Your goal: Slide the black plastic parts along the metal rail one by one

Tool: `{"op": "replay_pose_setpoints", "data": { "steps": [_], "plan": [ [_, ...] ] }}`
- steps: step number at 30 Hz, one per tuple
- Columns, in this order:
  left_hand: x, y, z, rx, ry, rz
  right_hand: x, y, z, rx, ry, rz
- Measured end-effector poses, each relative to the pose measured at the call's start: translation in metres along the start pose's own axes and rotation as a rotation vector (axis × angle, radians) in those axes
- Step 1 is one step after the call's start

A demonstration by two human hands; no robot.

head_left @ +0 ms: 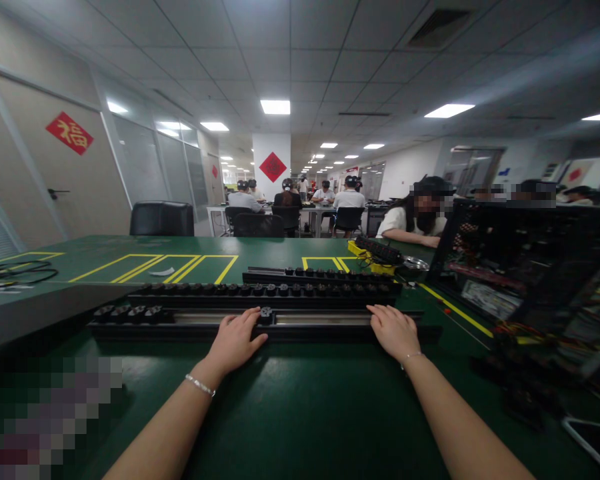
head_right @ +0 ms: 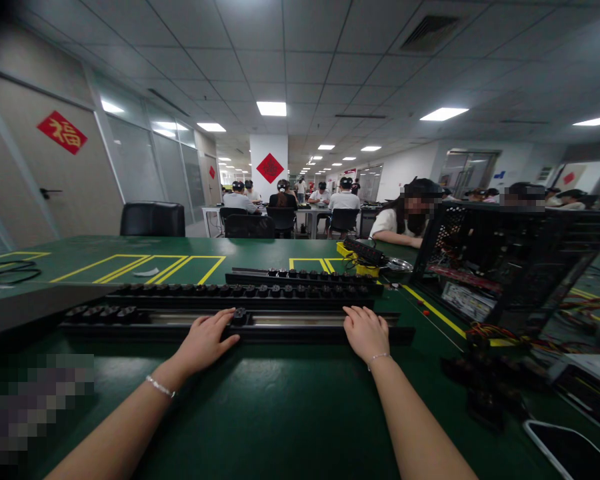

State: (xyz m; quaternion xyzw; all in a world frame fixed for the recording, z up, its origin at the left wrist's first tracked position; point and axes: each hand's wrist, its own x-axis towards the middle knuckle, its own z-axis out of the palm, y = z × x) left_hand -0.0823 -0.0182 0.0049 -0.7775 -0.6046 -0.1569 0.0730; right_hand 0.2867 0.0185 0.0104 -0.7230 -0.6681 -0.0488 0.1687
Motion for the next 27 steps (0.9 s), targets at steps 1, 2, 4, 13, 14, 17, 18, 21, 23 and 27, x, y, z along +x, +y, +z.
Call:
{"op": "replay_pose_setpoints", "data": {
  "steps": [1,2,4,13,14,17,18,21,23,27],
  "plan": [
    [0.000,0.000,0.000,0.001,-0.001,0.002,0.000,0.000,0.000,-0.005,0.000,0.000],
    [0.000,0.000,0.000,0.004,-0.004,0.004,0.000,0.000,0.000,-0.009,0.001,0.000],
    [0.000,0.000,0.000,0.013,-0.010,0.004,0.000,0.000,0.000,-0.016,0.003,0.000],
    [0.001,0.006,-0.004,0.019,-0.034,-0.019,0.000,-0.001,0.000,-0.011,-0.006,0.003],
    [0.001,0.007,-0.004,0.021,-0.033,-0.022,-0.001,-0.001,-0.001,-0.009,-0.009,0.004],
    [0.001,0.010,-0.002,0.024,-0.019,-0.024,0.000,-0.001,-0.002,-0.010,-0.013,0.004],
    [0.001,0.011,-0.001,0.022,-0.016,-0.018,0.000,-0.001,-0.002,-0.013,-0.015,0.002],
    [0.001,0.013,0.001,0.012,-0.019,0.009,-0.001,-0.001,-0.002,-0.020,-0.017,0.002],
    [0.001,0.014,0.001,0.004,-0.017,0.021,-0.001,-0.002,-0.003,-0.020,-0.016,0.002],
    [0.002,0.013,0.001,-0.015,-0.014,0.011,-0.001,-0.002,-0.003,-0.018,-0.021,0.000]
  ]
}}
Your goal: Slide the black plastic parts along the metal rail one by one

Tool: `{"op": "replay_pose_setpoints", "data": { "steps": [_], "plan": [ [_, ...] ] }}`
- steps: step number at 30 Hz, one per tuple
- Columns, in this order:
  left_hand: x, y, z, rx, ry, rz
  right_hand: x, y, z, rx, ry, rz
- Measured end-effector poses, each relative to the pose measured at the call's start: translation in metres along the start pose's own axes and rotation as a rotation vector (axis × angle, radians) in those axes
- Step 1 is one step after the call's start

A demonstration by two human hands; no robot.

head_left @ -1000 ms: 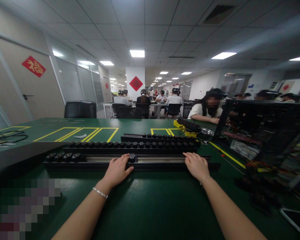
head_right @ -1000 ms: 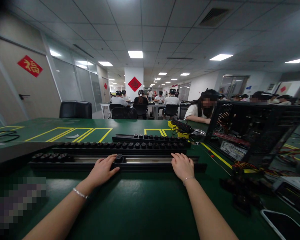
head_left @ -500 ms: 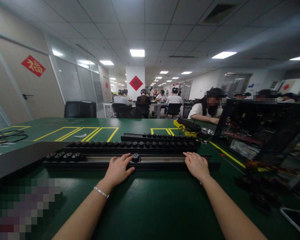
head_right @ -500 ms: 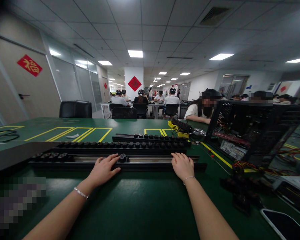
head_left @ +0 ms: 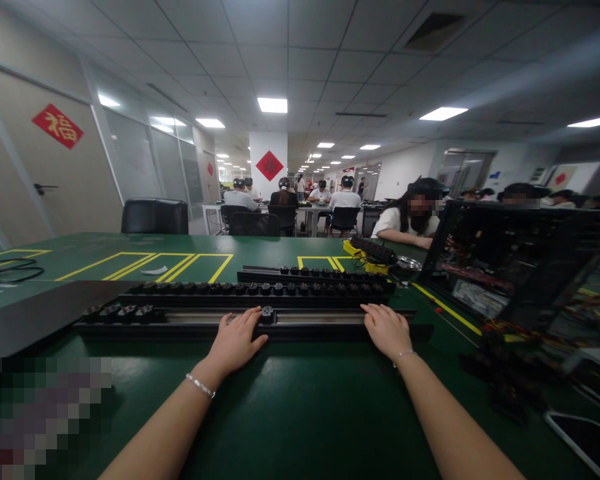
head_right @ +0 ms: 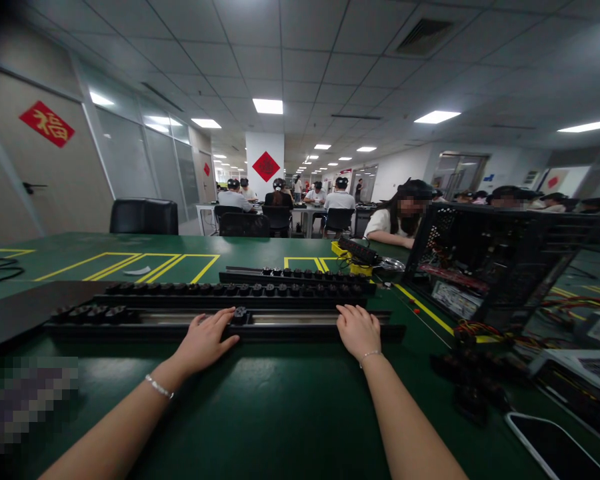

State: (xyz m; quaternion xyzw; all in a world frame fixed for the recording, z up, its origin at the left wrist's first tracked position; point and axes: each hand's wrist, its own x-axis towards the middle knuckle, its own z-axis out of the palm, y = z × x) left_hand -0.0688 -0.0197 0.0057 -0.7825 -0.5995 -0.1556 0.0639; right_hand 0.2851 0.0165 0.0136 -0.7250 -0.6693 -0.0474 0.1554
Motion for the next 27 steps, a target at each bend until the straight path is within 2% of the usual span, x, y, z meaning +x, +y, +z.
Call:
{"op": "replay_pose_setpoints", "data": {
  "steps": [20,27],
  "plan": [
    [0.002,0.002,-0.003,0.000,-0.023,-0.013,0.000,-0.001,0.001,-0.004,0.005,0.005],
    [0.004,0.011,-0.003,0.014,0.000,0.008,0.000,0.000,0.000,0.002,0.003,0.005]
  ]
}}
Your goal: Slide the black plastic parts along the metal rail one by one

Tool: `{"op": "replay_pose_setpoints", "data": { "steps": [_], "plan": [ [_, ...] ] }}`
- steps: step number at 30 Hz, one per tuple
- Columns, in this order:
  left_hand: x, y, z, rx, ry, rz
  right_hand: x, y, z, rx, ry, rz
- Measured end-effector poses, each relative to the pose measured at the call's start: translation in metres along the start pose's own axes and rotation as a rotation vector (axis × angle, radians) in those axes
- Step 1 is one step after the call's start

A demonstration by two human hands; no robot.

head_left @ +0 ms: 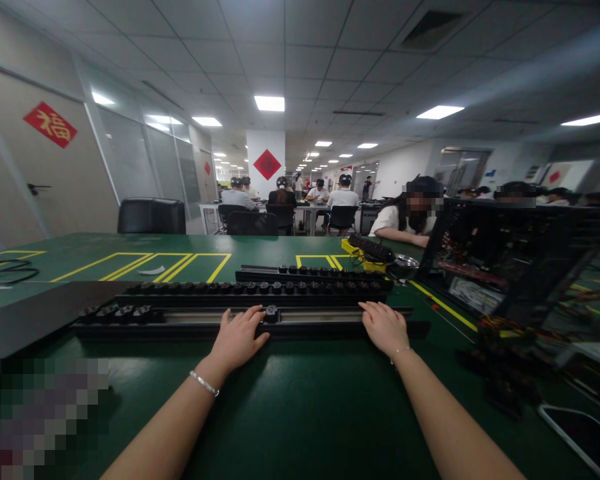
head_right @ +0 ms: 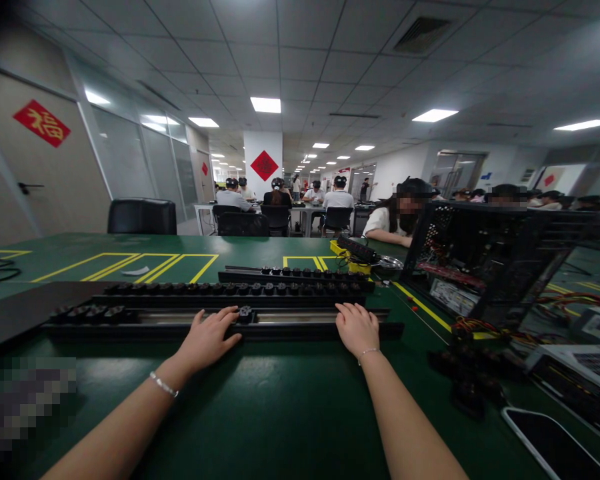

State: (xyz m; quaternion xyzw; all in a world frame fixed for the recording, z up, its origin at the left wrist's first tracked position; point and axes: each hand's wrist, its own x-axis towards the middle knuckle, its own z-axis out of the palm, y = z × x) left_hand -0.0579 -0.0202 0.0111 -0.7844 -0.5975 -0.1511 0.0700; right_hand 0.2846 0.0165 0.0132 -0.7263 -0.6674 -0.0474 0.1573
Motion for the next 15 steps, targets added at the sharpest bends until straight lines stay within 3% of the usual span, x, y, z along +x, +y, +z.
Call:
{"op": "replay_pose_setpoints", "data": {
  "steps": [15],
  "plan": [
    [0.0063,0.0074,-0.0009,-0.017,-0.032,-0.015,-0.0001,0.0016,0.0026,0.004,0.022,-0.013]
  ]
}}
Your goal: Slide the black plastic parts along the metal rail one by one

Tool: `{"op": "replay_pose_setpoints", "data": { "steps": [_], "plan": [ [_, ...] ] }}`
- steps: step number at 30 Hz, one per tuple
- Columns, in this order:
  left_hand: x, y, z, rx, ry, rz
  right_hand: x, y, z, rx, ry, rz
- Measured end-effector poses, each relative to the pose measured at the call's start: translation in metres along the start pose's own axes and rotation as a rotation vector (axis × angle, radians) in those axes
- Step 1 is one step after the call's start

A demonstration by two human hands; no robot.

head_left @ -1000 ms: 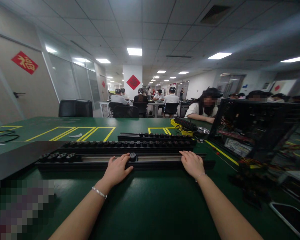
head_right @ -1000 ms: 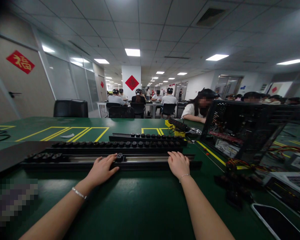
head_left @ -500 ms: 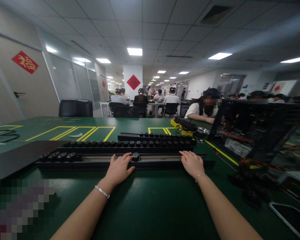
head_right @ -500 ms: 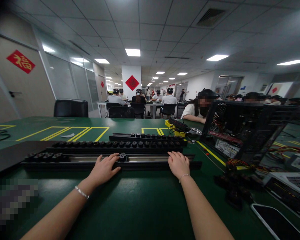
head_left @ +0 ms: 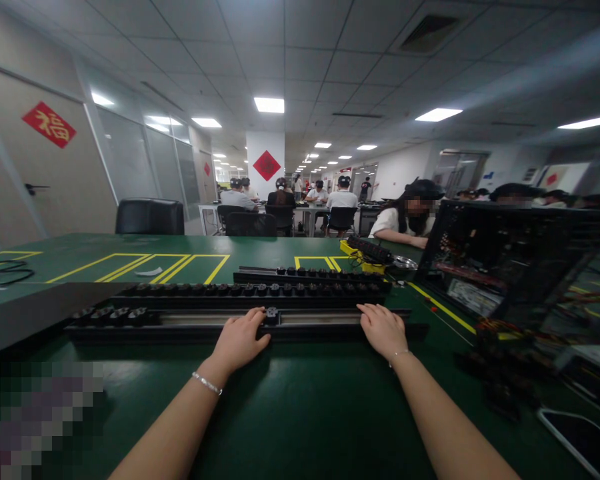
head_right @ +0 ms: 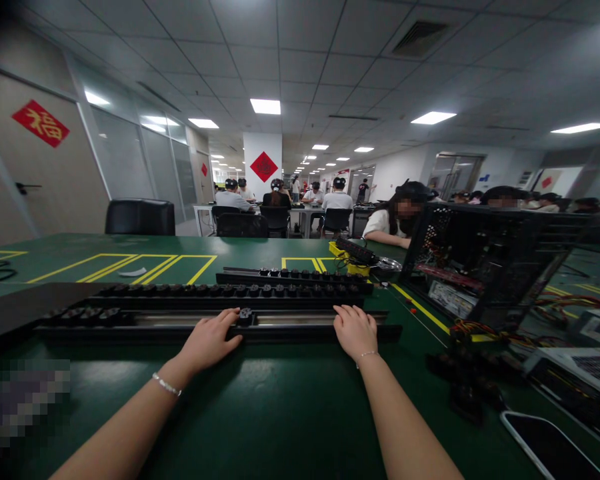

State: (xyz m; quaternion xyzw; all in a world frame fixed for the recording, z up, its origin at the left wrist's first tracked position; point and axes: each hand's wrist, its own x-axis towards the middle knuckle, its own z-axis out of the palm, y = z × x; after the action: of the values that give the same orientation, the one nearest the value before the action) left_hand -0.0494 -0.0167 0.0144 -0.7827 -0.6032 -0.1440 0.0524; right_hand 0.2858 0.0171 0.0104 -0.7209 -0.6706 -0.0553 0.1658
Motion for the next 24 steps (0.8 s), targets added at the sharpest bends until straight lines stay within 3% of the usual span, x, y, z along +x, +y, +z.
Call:
{"op": "replay_pose_setpoints", "data": {
  "steps": [24],
  "plan": [
    [-0.0001,0.0082,0.0068,0.007,0.056,0.069,0.0009,0.0005,0.0013,0.004,0.008,-0.001]
  ]
}}
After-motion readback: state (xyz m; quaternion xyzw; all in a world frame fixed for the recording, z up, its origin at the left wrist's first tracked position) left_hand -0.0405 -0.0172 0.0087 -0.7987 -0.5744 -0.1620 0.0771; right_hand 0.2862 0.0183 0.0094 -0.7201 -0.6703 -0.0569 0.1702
